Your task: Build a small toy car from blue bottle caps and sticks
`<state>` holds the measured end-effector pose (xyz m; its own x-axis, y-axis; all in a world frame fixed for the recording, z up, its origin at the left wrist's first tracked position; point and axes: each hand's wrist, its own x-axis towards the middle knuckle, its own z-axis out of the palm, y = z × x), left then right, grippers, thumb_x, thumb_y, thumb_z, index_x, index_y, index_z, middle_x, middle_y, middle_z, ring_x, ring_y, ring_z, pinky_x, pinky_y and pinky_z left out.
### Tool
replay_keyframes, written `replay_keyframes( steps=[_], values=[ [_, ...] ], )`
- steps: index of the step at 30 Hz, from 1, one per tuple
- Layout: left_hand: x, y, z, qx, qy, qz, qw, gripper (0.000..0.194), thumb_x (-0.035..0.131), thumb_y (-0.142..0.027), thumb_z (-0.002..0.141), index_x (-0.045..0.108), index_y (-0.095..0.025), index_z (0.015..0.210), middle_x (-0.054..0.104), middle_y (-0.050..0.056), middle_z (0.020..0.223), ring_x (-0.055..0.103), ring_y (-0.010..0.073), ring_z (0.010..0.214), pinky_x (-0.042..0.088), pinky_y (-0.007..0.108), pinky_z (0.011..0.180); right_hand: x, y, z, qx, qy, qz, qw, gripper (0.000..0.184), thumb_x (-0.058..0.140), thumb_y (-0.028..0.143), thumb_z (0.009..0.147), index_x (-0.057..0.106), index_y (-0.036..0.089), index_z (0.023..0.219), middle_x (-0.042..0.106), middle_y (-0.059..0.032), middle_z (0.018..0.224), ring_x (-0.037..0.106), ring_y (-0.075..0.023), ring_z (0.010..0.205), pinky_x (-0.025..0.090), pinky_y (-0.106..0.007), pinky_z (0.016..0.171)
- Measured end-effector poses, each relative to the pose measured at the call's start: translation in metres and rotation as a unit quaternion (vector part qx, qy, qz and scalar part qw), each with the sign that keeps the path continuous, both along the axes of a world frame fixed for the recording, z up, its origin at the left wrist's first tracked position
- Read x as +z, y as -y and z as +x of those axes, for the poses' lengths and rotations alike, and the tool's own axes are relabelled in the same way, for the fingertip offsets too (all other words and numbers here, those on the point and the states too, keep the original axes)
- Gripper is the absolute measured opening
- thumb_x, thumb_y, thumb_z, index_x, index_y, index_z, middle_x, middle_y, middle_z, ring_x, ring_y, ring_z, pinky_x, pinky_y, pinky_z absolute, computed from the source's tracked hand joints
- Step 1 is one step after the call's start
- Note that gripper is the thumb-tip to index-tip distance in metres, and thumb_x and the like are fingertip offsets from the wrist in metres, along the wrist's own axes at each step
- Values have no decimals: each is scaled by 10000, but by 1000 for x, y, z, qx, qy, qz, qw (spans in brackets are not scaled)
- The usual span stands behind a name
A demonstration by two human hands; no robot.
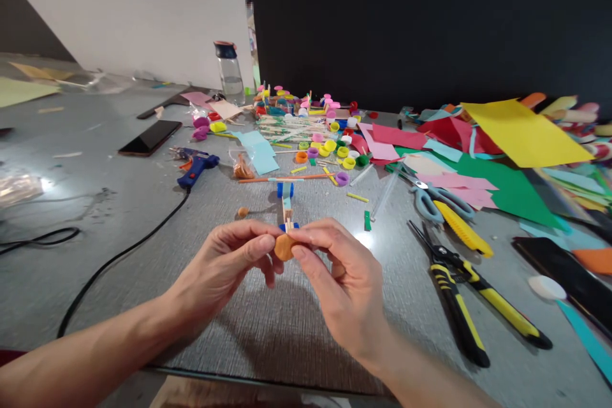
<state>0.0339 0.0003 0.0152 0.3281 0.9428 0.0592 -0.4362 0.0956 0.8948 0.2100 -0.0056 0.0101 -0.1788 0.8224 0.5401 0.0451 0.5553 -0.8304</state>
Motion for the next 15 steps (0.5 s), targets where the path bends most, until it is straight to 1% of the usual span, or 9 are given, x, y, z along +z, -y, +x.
replay_keyframes(
  steps=[5,9,13,15],
  values=[
    [0,-1,0,-13,11,-24,1000,122,753,-283,852,778,-165,840,691,22,754,631,100,650,545,187,551,1,1,2,5,27,13,1000,214,599,115,970,711,263,1076,668,0,983,643,-127,875,525,-280,742],
    [0,-1,-1,-10,-6,-23,1000,140,746,-289,860,772,-160,813,680,24,740,619,98,650,540,183,550,1,1,2,7,27,1,1000,215,598,121,972,713,269,1079,668,2,981,639,-126,879,525,-276,746],
    [1,1,-2,10,-11,-11,1000,219,682,-381,910,780,-186,926,690,34,783,642,123,682,551,210,557,1,0,1,-2,2,-19,1000,213,599,132,973,719,274,1077,671,2,981,628,-128,903,527,-265,750],
    [2,3,-1,31,-20,8,999,231,684,-387,908,782,-191,978,698,43,817,645,128,700,553,213,564,1,0,1,-5,0,-22,1000,215,593,135,977,719,273,1083,673,0,982,628,-129,907,527,-265,749]
  ],
)
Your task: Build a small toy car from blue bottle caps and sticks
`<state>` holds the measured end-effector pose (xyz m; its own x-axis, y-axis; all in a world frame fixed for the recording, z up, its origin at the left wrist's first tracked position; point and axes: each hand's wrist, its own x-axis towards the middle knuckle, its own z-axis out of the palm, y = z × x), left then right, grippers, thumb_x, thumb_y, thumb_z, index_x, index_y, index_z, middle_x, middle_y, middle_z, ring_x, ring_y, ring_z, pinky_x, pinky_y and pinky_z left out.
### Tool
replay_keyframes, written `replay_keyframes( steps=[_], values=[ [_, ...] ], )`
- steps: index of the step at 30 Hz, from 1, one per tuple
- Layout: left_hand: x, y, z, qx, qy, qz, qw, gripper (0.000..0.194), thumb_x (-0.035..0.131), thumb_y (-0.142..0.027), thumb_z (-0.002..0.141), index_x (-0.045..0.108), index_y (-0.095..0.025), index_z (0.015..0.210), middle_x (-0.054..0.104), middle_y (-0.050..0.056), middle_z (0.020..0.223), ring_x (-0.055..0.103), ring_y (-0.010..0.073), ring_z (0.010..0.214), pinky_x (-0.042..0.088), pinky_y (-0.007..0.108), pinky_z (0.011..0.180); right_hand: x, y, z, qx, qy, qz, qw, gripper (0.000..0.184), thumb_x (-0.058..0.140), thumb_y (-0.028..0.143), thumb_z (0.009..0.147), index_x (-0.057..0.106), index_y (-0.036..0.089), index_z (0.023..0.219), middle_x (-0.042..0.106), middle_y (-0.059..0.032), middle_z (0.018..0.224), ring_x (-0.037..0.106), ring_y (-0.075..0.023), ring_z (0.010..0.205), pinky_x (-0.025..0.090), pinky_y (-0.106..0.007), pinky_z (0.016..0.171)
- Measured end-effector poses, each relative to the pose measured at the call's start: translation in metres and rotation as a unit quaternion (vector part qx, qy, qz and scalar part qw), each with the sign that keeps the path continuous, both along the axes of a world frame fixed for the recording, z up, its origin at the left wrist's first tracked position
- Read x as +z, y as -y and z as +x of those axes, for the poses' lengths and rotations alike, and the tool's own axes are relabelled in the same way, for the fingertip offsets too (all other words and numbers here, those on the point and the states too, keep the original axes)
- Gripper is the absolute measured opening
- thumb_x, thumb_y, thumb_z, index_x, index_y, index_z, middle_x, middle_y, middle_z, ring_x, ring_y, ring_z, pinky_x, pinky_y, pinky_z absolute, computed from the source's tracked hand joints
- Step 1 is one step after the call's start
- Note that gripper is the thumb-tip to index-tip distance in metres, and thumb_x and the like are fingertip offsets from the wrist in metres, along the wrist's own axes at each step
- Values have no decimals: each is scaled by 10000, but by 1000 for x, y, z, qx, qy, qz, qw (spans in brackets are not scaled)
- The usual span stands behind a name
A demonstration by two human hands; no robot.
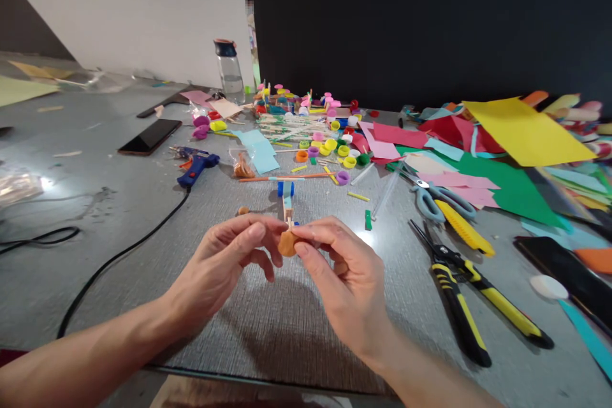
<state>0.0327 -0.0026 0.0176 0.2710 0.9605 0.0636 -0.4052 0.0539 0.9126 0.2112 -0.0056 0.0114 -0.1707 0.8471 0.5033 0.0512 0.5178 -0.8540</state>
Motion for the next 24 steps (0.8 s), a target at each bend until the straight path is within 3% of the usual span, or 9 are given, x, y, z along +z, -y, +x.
replay_keyframes(
  steps=[6,12,19,24],
  values=[
    [3,5,4,29,-36,42,998,122,741,-276,863,806,-201,935,674,22,784,606,98,663,529,179,541,-1,3,1,3,36,19,999,230,593,143,978,724,286,1100,670,-5,1004,635,-136,896,534,-291,762],
    [-1,1,2,10,-9,10,1000,125,727,-282,877,807,-205,935,686,33,792,607,110,681,537,195,558,-3,3,3,-18,46,28,998,340,561,166,993,675,342,1260,643,-20,1073,625,-159,945,550,-329,795],
    [-1,1,2,-30,35,-32,998,135,727,-309,877,810,-205,903,684,34,789,594,114,687,538,214,582,-1,0,3,-10,88,91,992,386,581,116,964,688,351,1251,623,-30,1211,612,-185,1088,551,-362,893],
    [0,1,2,-37,51,-36,997,139,721,-285,884,808,-189,937,699,41,822,605,114,717,553,218,617,-4,1,2,26,48,61,997,409,543,166,994,631,362,1342,592,-40,1322,594,-214,1184,559,-401,955]
  ],
)
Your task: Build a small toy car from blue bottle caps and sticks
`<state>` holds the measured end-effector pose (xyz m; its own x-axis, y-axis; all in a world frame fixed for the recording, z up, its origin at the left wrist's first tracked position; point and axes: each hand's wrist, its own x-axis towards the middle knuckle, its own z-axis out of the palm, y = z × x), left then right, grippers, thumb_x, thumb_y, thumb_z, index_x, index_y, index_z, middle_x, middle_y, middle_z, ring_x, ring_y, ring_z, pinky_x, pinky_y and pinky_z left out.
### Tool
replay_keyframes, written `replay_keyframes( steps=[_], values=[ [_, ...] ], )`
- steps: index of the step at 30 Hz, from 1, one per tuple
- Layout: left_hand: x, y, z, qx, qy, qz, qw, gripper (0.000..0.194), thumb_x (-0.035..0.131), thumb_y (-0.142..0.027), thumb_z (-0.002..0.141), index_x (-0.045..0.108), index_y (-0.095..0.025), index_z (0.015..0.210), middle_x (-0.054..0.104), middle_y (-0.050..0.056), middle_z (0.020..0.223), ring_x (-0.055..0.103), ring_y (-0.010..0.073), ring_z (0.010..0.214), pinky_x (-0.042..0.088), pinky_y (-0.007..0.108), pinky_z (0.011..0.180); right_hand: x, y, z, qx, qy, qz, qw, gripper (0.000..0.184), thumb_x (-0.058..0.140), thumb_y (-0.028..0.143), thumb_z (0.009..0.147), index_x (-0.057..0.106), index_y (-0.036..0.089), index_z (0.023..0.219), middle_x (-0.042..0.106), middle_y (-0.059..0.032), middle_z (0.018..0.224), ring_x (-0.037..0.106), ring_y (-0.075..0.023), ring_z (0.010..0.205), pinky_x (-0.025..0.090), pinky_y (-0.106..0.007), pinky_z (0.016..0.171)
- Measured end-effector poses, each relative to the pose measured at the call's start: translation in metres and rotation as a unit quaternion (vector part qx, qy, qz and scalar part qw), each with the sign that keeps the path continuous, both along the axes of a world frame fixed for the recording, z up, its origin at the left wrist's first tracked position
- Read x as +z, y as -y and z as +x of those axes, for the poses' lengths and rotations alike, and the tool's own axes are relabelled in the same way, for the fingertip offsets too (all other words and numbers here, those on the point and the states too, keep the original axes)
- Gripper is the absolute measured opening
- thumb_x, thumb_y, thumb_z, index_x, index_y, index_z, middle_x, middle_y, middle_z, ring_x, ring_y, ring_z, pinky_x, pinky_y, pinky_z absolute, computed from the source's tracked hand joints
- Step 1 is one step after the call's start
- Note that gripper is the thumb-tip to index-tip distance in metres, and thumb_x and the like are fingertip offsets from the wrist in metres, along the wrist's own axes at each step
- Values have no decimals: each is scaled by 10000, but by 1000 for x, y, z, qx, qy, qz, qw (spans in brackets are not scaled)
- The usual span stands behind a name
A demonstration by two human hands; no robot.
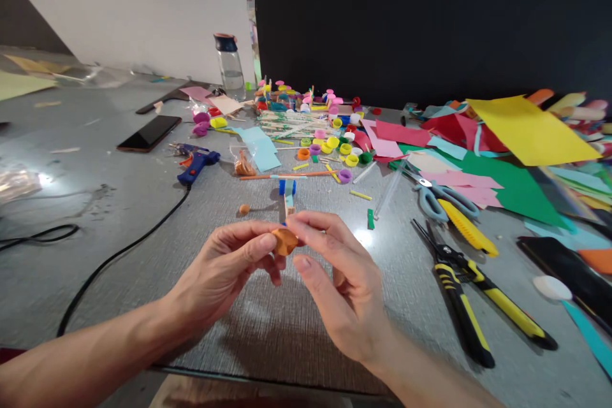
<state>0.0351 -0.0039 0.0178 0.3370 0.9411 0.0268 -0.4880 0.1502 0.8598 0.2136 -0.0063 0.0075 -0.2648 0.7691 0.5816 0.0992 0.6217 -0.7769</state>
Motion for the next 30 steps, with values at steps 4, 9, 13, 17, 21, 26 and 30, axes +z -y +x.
replay_keyframes(
  steps=[4,9,13,17,21,26,30],
  values=[
    [-1,0,1,-2,32,-22,999,119,736,-277,872,805,-201,931,718,42,888,618,115,728,563,230,623,-3,2,0,25,17,-16,999,480,497,281,1027,459,376,1496,467,-40,1521,474,-267,1371,452,-529,1118],
    [0,0,2,-2,57,-44,997,123,768,-275,837,805,-180,906,705,38,813,630,116,716,567,244,672,-5,5,-1,39,106,-11,994,603,461,332,1035,240,367,1595,275,-17,1653,247,-283,1519,284,-602,1216],
    [1,0,2,-3,63,-54,997,128,775,-284,829,805,-175,889,702,43,816,632,119,719,563,245,683,-5,4,-2,36,145,9,989,642,440,310,1028,177,353,1612,211,0,1674,190,-282,1537,240,-605,1233],
    [1,0,1,-11,72,-51,996,120,767,-275,837,805,-177,895,697,35,798,633,111,707,560,234,680,-5,2,-1,24,153,52,987,629,445,244,1013,240,356,1598,257,1,1655,243,-280,1515,251,-588,1228],
    [1,0,1,-6,68,-56,996,130,785,-266,819,802,-172,907,706,36,791,638,113,691,560,233,659,-4,1,0,7,131,57,990,595,493,255,1003,331,354,1567,341,-16,1617,314,-299,1476,291,-584,1200],
    [0,0,1,0,52,-43,998,115,775,-273,831,798,-177,890,714,29,795,639,109,687,559,232,661,-5,1,0,-1,108,65,992,516,509,228,995,463,336,1497,449,-30,1542,399,-287,1418,332,-541,1176],
    [3,1,1,17,9,-15,1000,104,762,-261,843,794,-178,897,738,32,831,644,109,699,549,225,658,-3,0,1,-18,94,64,993,489,520,206,985,507,329,1458,499,-44,1494,455,-281,1371,393,-526,1128]
  ],
)
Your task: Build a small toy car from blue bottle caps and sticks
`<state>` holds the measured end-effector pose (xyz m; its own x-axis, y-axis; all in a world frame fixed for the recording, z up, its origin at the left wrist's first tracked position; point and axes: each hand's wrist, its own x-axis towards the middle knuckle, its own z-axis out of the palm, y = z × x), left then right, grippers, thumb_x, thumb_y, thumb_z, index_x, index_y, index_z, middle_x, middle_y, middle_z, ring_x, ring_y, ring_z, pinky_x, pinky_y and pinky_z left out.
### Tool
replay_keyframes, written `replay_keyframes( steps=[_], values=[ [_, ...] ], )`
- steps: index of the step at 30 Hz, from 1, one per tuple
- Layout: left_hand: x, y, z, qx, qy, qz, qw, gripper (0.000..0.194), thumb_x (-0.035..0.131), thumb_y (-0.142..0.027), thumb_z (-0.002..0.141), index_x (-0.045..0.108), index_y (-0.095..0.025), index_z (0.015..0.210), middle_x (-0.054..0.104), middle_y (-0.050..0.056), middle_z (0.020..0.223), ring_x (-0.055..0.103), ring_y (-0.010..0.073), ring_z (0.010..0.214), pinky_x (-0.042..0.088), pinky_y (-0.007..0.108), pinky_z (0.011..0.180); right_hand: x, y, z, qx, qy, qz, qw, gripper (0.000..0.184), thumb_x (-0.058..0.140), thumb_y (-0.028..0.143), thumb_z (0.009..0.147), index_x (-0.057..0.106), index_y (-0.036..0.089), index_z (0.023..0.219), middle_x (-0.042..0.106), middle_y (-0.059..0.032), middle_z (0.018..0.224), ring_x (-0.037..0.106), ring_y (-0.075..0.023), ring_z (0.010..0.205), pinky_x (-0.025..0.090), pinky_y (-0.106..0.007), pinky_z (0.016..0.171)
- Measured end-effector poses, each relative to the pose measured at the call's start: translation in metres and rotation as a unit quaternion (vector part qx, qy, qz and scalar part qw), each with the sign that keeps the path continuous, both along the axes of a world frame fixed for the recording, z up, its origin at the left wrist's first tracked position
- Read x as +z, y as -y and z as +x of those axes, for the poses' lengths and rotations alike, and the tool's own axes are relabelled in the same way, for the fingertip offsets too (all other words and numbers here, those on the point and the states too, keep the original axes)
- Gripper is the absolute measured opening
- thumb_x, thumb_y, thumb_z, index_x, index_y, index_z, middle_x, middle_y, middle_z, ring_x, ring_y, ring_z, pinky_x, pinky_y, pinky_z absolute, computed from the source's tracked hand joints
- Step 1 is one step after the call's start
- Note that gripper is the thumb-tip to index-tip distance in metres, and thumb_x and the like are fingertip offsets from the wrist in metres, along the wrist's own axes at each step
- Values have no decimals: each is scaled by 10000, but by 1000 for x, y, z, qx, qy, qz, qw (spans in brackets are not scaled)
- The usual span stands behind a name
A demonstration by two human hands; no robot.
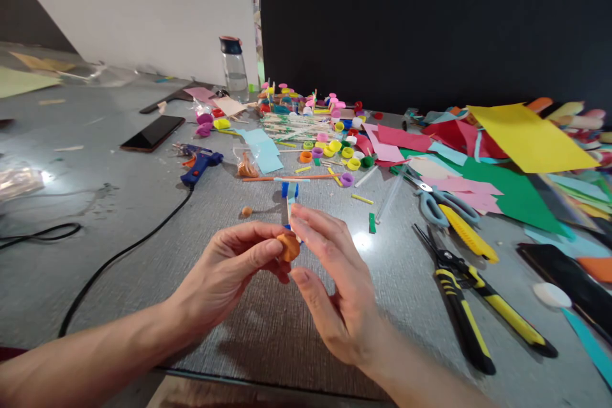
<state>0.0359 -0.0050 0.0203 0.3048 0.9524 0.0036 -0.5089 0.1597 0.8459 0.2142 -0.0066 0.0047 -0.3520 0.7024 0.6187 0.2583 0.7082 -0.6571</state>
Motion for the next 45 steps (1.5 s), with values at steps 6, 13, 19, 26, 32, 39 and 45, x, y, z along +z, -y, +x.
replay_keyframes(
  steps=[6,13,19,26,32,39,45],
  values=[
    [4,1,0,26,-58,27,998,121,798,-279,802,776,-165,837,753,41,768,652,128,666,515,223,603,6,1,2,-22,10,26,999,362,533,181,966,644,309,1287,573,-52,1402,537,-278,1282,442,-529,1073],
    [1,2,-2,24,-87,23,996,117,796,-288,804,791,-176,837,770,52,786,663,140,698,507,215,594,5,1,4,-17,15,25,999,453,495,181,979,576,335,1398,559,-47,1438,510,-300,1322,421,-577,1091],
    [1,3,-3,3,-71,19,997,108,787,-275,812,808,-185,868,753,43,775,636,125,691,499,203,586,8,-1,6,17,5,-23,1000,390,532,177,975,641,344,1310,541,-32,1443,512,-277,1318,459,-515,1066],
    [-1,-1,-5,-86,-10,-6,996,131,753,-289,848,794,-194,928,713,33,878,617,122,799,529,214,688,11,-1,4,2,-23,-17,1000,357,561,101,953,668,299,1229,585,-48,1352,553,-238,1271,484,-435,1033],
    [-2,-3,-3,-94,-10,-31,995,116,787,-199,794,761,-176,905,679,23,848,621,130,767,527,219,612,9,-3,5,11,-23,-19,999,334,564,99,951,669,266,1221,588,-70,1340,556,-247,1264,508,-430,996],
    [-1,-2,-5,-80,-50,-3,996,141,782,-211,808,735,-167,933,677,11,822,594,107,731,491,199,602,7,-5,6,23,-17,-24,999,289,591,96,944,695,263,1156,598,-63,1328,584,-234,1202,518,-437,995],
    [0,-3,-6,-67,-74,6,995,136,793,-232,803,753,-175,920,679,6,819,544,91,715,449,190,607,7,-6,7,27,-46,-48,997,265,587,133,964,712,270,1154,625,-50,1295,597,-216,1191,507,-395,992]
  ],
)
